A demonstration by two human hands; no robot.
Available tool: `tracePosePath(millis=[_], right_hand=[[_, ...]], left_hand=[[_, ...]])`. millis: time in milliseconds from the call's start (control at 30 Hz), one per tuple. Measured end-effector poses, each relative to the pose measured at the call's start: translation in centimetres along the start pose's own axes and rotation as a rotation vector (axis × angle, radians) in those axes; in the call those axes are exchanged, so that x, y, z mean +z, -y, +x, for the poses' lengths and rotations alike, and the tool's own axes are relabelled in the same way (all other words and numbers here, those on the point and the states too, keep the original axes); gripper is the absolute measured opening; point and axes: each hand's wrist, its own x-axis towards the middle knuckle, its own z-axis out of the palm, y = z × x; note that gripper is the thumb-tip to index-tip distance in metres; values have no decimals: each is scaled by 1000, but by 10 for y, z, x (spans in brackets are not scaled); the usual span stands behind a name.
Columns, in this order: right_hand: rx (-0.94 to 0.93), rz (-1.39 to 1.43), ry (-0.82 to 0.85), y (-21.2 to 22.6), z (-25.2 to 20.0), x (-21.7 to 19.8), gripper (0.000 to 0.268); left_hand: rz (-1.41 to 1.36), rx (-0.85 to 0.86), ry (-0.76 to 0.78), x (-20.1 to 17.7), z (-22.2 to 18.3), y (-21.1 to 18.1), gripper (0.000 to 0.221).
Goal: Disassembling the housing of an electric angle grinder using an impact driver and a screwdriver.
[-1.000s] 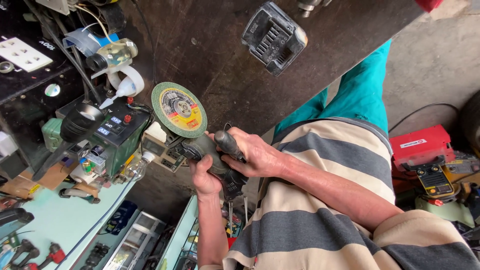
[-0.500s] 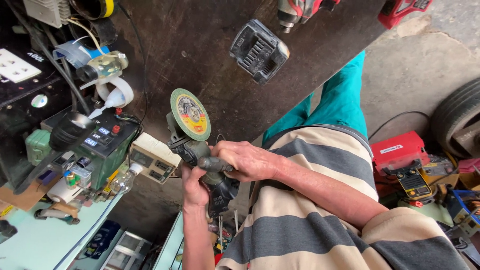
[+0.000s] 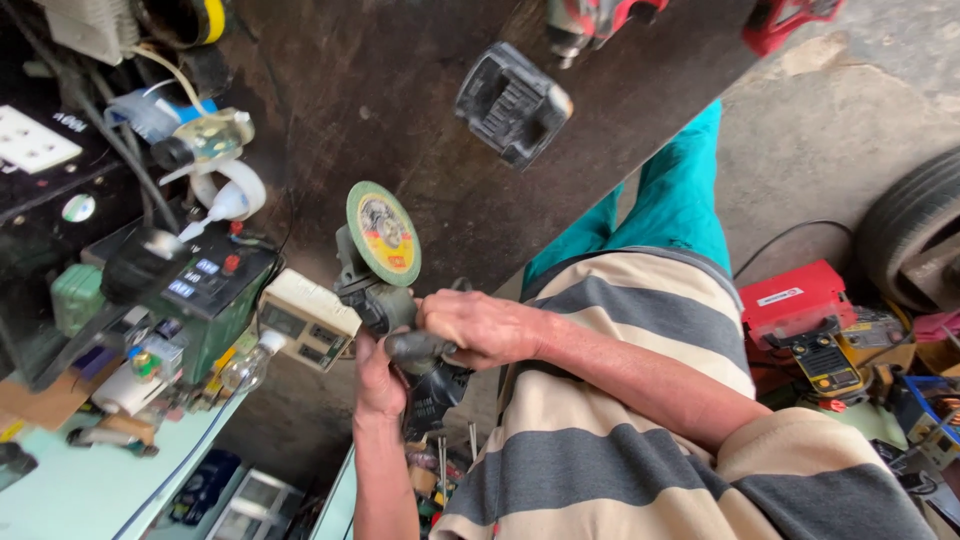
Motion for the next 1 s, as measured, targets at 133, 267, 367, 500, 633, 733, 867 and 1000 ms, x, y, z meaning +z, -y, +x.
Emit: tracePosePath(millis=[133, 267, 367, 500, 633, 733, 867, 1000], right_hand=[[127, -63, -234, 25, 29, -25, 15], [181, -99, -339, 1, 2, -24, 19], [182, -86, -359, 6, 2, -37, 20], [293, 273, -372, 36, 24, -38, 21], [249, 288, -383, 57, 41, -39, 10], [205, 266, -376, 63, 42, -31, 12], [230, 361, -401, 58, 39, -32, 6], [298, 378, -460, 57, 36, -26, 5]], left_hand=[[-73, 24, 12, 3, 8, 1, 62], [-330, 69, 165, 0, 16, 9, 77], [-297, 147, 246, -6, 22, 6, 77], [-191, 116, 347, -12, 25, 9, 66], [-267, 165, 328, -7, 29, 17, 66], [-399, 301, 282, 6, 27, 17, 85], [-354, 382, 307, 11, 30, 16, 82], [-349, 385, 304, 13, 28, 18, 80]])
